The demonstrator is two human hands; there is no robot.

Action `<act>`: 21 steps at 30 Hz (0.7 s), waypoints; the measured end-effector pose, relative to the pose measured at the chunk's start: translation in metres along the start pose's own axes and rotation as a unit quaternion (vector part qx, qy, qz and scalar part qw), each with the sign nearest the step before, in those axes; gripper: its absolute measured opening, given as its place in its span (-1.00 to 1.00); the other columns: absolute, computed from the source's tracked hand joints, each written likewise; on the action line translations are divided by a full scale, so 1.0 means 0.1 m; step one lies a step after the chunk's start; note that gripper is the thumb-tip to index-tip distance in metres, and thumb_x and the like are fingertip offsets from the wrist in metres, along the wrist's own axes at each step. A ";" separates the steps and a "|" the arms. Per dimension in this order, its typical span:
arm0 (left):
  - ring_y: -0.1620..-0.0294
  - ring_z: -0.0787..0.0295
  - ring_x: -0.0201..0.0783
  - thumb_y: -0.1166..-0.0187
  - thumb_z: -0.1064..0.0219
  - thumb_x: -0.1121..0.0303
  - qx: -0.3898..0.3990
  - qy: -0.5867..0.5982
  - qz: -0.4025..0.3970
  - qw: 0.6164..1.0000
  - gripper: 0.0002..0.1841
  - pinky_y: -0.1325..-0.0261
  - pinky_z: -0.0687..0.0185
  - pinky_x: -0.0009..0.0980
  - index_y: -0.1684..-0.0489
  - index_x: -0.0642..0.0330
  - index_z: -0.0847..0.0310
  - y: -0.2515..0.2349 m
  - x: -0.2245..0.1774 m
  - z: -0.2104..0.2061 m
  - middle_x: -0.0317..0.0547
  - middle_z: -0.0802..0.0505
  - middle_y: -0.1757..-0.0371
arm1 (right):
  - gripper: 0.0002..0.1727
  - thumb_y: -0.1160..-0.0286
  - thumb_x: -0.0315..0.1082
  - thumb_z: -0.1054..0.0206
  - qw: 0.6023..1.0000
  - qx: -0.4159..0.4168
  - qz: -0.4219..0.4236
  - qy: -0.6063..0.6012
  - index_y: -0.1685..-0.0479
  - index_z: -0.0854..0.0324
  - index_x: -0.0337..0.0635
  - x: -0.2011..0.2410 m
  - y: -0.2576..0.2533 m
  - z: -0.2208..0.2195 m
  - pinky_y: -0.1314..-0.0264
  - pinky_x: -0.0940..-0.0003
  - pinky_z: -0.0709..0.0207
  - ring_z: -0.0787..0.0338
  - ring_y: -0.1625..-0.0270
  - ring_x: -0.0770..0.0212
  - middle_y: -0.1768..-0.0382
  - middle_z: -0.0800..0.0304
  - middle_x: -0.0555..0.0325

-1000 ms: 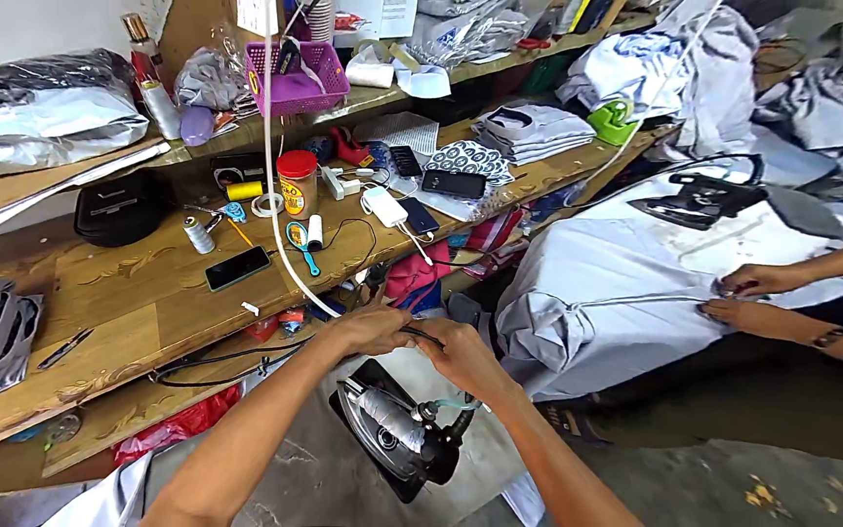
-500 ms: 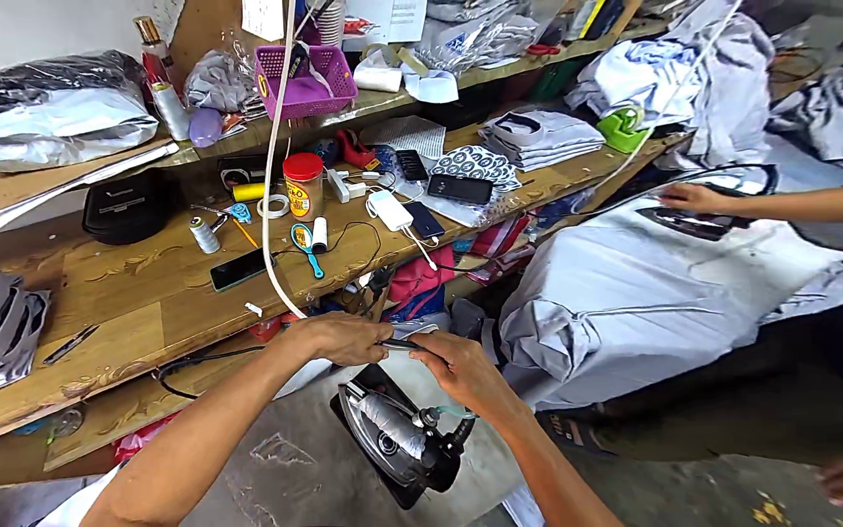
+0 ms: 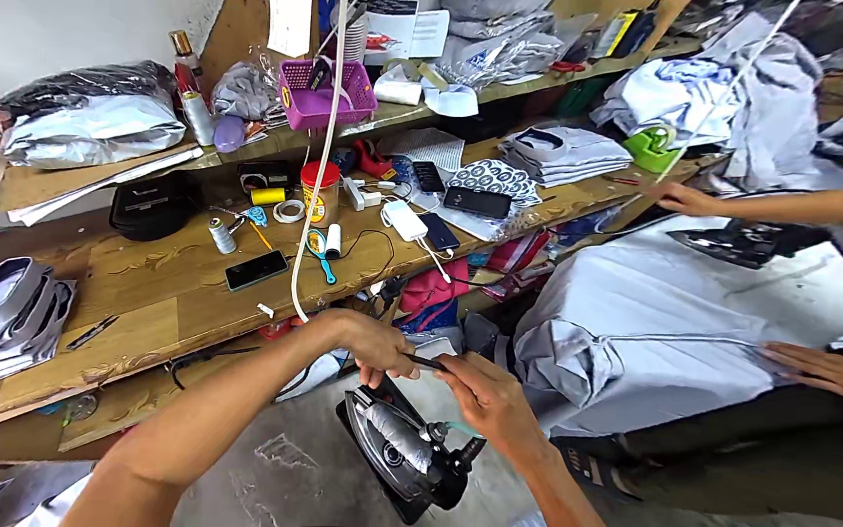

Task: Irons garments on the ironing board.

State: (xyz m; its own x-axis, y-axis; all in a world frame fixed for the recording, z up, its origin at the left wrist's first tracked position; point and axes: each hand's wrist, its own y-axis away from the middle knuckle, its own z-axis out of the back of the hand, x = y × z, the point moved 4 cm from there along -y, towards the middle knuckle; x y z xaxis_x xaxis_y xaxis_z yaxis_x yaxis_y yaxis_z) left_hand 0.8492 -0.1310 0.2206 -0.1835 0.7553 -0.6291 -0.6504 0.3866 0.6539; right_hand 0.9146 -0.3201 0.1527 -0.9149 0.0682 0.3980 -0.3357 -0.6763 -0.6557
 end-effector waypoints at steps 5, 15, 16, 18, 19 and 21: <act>0.35 -0.57 -0.32 -0.88 -0.02 0.24 -0.076 -0.055 0.071 0.993 -0.68 0.16 -0.53 -0.29 -0.13 0.32 -0.58 0.59 0.35 0.32 -0.06 -0.70 0.27 | -0.67 -0.66 -0.26 -0.23 0.997 -0.028 -0.056 0.038 0.05 -0.84 -0.32 -0.28 0.15 0.27 0.03 0.31 -0.74 -0.88 0.19 0.11 0.27 -0.89 -0.09; -0.37 -0.68 0.28 -0.77 -0.16 0.23 -0.237 -0.175 0.147 0.944 -0.63 -0.50 -0.33 0.34 -0.36 0.28 -0.59 0.11 1.00 0.23 0.31 -0.79 -0.23 | -0.60 -0.55 -0.21 -0.30 0.968 0.147 -0.195 0.064 -0.30 -0.72 -0.16 -0.32 -0.20 0.02 0.10 -0.22 -0.69 -0.87 0.20 -0.12 0.15 -0.88 -0.12; -0.35 -0.70 0.25 -0.76 -0.17 0.26 -0.262 -0.188 0.136 0.937 -0.66 -0.54 -0.29 0.31 -0.30 0.29 -0.62 0.07 1.04 0.19 0.28 -0.82 -0.20 | -0.57 -0.52 -0.24 -0.34 0.962 0.174 -0.203 0.064 -0.36 -0.69 -0.12 -0.33 -0.22 -0.01 0.10 -0.25 -0.67 -0.85 0.21 -0.14 0.15 -0.87 -0.12; -0.39 -0.69 0.18 -0.73 -0.19 0.33 -0.314 -0.210 0.112 0.919 -0.70 -0.69 -0.11 0.32 -0.27 0.27 -0.65 0.01 1.07 0.14 0.21 -0.82 -0.23 | -0.61 -0.55 -0.29 -0.35 0.947 0.231 -0.212 0.064 -0.35 -0.70 -0.10 -0.33 -0.28 -0.08 0.06 -0.32 -0.65 -0.86 0.16 -0.21 0.15 -0.88 -0.16; -0.49 -0.63 0.15 -0.72 -0.22 0.34 -0.337 -0.218 0.099 0.911 -0.67 -0.76 0.04 0.35 -0.35 0.23 -0.64 0.02 1.05 0.13 0.16 -0.79 -0.34 | -0.63 -0.60 -0.29 -0.32 0.938 0.262 -0.219 0.060 -0.34 -0.72 -0.12 -0.34 -0.31 -0.12 0.00 -0.34 -0.64 -0.87 0.11 -0.23 0.12 -0.88 -0.18; -0.69 -0.45 0.06 -0.70 -0.25 0.32 -0.394 -0.235 0.062 0.886 -0.60 -0.82 0.20 0.33 -0.50 0.13 -0.61 0.12 0.96 0.09 0.04 -0.71 -0.52 | -0.64 -0.68 -0.30 -0.26 0.919 0.315 -0.233 0.053 -0.34 -0.73 -0.18 -0.40 -0.32 -0.19 -0.18 -0.36 -0.60 -0.86 -0.06 -0.26 0.00 -0.88 -0.23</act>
State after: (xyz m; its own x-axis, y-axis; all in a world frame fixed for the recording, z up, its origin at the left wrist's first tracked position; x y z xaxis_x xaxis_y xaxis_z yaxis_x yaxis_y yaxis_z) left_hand 0.8310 -0.0492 0.1720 -0.0821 0.9747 -0.2080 -0.9937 -0.0639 0.0924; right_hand 0.9573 -0.2867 0.1457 -0.7325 0.5066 0.4548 -0.5308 -0.8433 0.0843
